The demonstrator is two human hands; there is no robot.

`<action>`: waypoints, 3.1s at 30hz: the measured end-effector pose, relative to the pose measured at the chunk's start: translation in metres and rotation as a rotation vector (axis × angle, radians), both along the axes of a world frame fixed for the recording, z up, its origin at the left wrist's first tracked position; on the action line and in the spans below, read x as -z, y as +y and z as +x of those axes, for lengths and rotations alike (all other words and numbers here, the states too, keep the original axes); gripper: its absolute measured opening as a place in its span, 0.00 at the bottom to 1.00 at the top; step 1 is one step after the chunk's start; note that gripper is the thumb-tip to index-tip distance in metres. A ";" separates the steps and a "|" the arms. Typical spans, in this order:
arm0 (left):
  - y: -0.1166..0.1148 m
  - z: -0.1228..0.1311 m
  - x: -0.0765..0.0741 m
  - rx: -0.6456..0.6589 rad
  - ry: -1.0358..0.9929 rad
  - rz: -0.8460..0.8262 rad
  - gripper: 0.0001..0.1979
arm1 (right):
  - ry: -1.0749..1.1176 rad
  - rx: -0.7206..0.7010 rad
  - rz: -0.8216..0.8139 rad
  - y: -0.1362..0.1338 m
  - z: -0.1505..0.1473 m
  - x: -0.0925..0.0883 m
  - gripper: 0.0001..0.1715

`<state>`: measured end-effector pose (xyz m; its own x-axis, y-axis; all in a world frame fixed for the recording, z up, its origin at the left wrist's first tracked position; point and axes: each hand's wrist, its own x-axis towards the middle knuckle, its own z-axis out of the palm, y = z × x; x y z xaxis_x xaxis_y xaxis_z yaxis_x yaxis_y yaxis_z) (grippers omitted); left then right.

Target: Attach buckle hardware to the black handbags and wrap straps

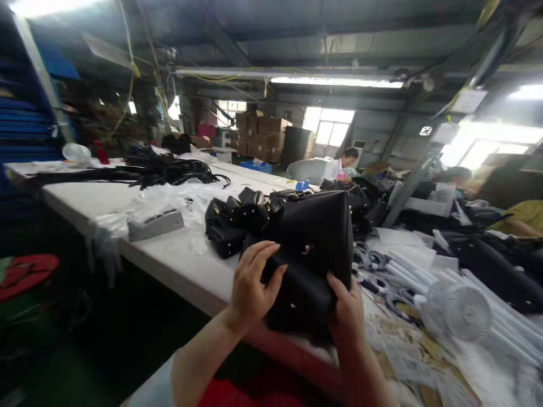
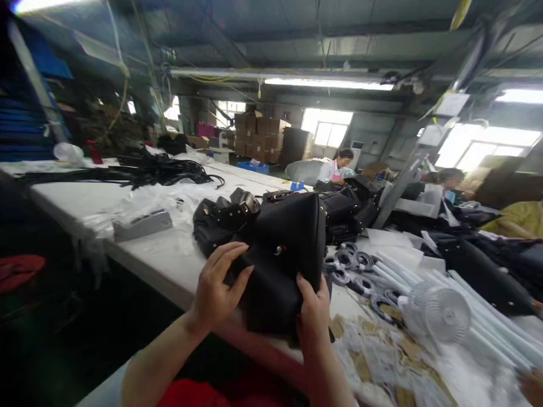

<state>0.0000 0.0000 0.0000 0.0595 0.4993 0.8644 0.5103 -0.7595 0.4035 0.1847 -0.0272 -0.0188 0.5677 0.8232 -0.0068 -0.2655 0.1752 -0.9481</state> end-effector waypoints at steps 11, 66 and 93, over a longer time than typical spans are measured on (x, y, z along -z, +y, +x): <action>-0.152 -0.050 0.085 -0.038 0.184 -0.688 0.14 | -0.103 -0.650 -0.279 -0.127 -0.032 0.076 0.30; -0.084 -0.134 0.187 -0.277 0.039 -1.137 0.15 | -0.564 -1.195 -0.199 -0.077 -0.023 0.140 0.43; -0.104 -0.075 0.146 0.273 0.135 -1.522 0.09 | -0.929 -1.057 -0.047 -0.085 -0.067 0.159 0.37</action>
<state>-0.0749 -0.1040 -0.1459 0.3243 0.8322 -0.4498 0.5245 0.2375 0.8176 0.1173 -0.1127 -0.1775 -0.4974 0.8674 -0.0157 0.4675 0.2528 -0.8471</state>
